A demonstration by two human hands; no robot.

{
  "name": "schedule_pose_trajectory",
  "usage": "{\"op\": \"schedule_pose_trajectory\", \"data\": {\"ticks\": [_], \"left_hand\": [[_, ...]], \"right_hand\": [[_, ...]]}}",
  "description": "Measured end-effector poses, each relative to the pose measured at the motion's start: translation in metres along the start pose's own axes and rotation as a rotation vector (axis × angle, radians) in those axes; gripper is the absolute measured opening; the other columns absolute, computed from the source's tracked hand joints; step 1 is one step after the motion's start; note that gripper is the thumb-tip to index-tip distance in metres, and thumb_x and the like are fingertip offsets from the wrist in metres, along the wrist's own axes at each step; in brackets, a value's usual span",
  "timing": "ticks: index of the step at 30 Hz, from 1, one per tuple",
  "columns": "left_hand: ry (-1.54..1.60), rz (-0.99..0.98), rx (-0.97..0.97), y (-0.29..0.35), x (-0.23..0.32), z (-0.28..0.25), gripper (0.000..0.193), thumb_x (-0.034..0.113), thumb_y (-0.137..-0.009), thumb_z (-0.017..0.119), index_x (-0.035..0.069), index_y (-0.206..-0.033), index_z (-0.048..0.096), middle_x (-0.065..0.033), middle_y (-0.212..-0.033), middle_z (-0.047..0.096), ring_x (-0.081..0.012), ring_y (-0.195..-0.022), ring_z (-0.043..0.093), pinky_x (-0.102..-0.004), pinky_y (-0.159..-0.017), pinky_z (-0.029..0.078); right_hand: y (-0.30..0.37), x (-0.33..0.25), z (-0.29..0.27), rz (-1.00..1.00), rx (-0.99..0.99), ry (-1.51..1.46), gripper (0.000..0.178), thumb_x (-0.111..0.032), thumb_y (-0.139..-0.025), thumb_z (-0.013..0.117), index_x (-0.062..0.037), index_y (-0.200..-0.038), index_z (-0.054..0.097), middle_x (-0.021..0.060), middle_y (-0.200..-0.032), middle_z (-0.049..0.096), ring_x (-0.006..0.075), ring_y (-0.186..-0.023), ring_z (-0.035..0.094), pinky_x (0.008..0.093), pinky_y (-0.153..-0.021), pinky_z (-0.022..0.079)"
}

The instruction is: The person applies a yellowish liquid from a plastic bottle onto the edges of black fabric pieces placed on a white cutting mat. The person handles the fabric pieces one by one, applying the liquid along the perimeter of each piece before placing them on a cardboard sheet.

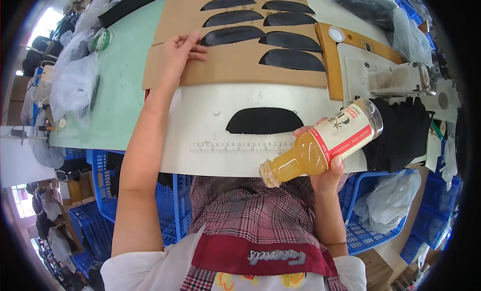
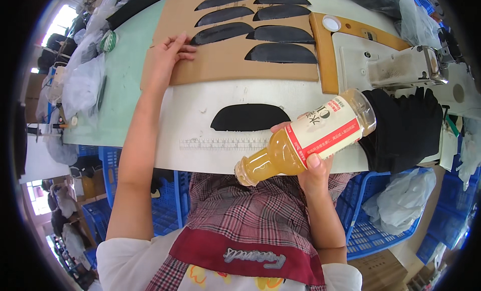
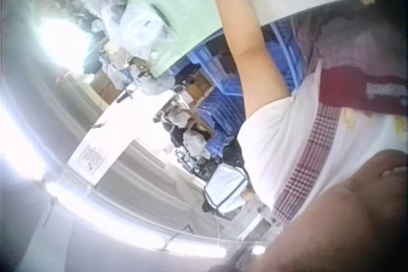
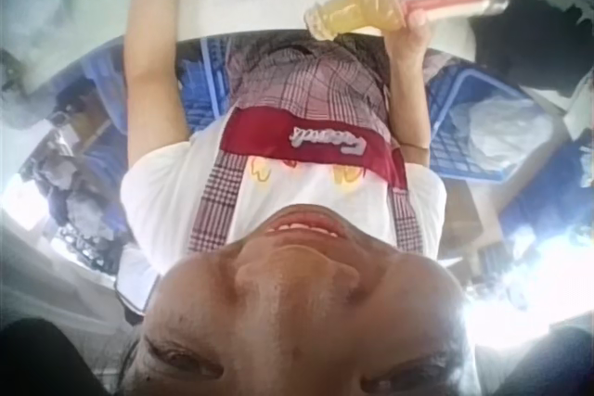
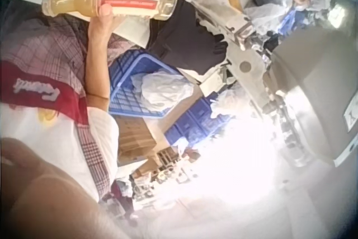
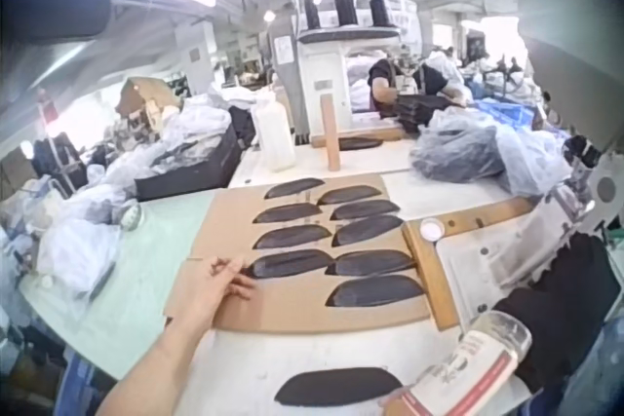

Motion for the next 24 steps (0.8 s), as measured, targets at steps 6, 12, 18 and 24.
{"op": "schedule_pose_trajectory", "data": {"ticks": [6, 12, 18, 24], "left_hand": [[-0.606, 0.239, 0.221, 0.057, 0.036, -0.018, 0.027, 0.026, -0.083, 0.065, 0.001, -0.094, 0.062, -0.0042, -0.080, 0.062, -0.0122, -0.067, 0.051, -0.0265, -0.062, 0.042], [-0.741, 0.324, 0.104, 0.163, 0.018, 0.025, 0.014, 0.017, -0.081, 0.064, 0.005, -0.087, 0.061, -0.0026, -0.079, 0.059, -0.0199, -0.079, 0.049, -0.0337, -0.078, 0.034], [-0.711, 0.392, 0.130, 0.182, 0.009, 0.049, 0.007, 0.014, -0.080, 0.063, 0.008, -0.082, 0.061, -0.0014, -0.081, 0.055, -0.0194, -0.083, 0.048, -0.0354, -0.083, 0.029], [-0.687, 0.381, 0.136, 0.172, 0.006, 0.062, 0.006, 0.013, -0.075, 0.066, 0.009, -0.076, 0.062, -0.0011, -0.076, 0.052, -0.0187, -0.082, 0.047, -0.0358, -0.083, 0.028]], "right_hand": [[0.000, -0.001, 0.004, -0.031, -0.081, 0.098, 0.079, -0.059, -0.076, 0.056, -0.0005, -0.124, 0.036, 0.0171, -0.111, 0.052, 0.0290, -0.101, 0.056, 0.0342, -0.079, 0.048], [-0.010, -0.011, 0.004, -0.095, -0.114, 0.144, 0.074, -0.054, -0.083, 0.051, 0.0030, -0.128, 0.035, 0.0252, -0.111, 0.056, 0.0301, -0.103, 0.056, 0.0372, -0.088, 0.045], [-0.031, -0.053, -0.007, -0.283, 0.112, 0.417, 0.061, -0.034, -0.084, 0.059, 0.0033, -0.128, 0.039, 0.0166, -0.117, 0.054, 0.0274, -0.111, 0.055, 0.0399, -0.096, 0.044], [-0.046, -0.069, 0.061, -0.371, -0.087, 0.793, 0.040, -0.014, -0.072, 0.075, 0.0044, -0.102, 0.058, 0.0092, -0.091, 0.063, 0.0142, -0.084, 0.061, 0.0283, -0.077, 0.049]]}}
Point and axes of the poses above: each hand's wrist, its own y-axis away from the middle knuckle, its own z-axis out of the palm, x = y × z, the point moved 10 cm from there along -y, towards the middle knuckle
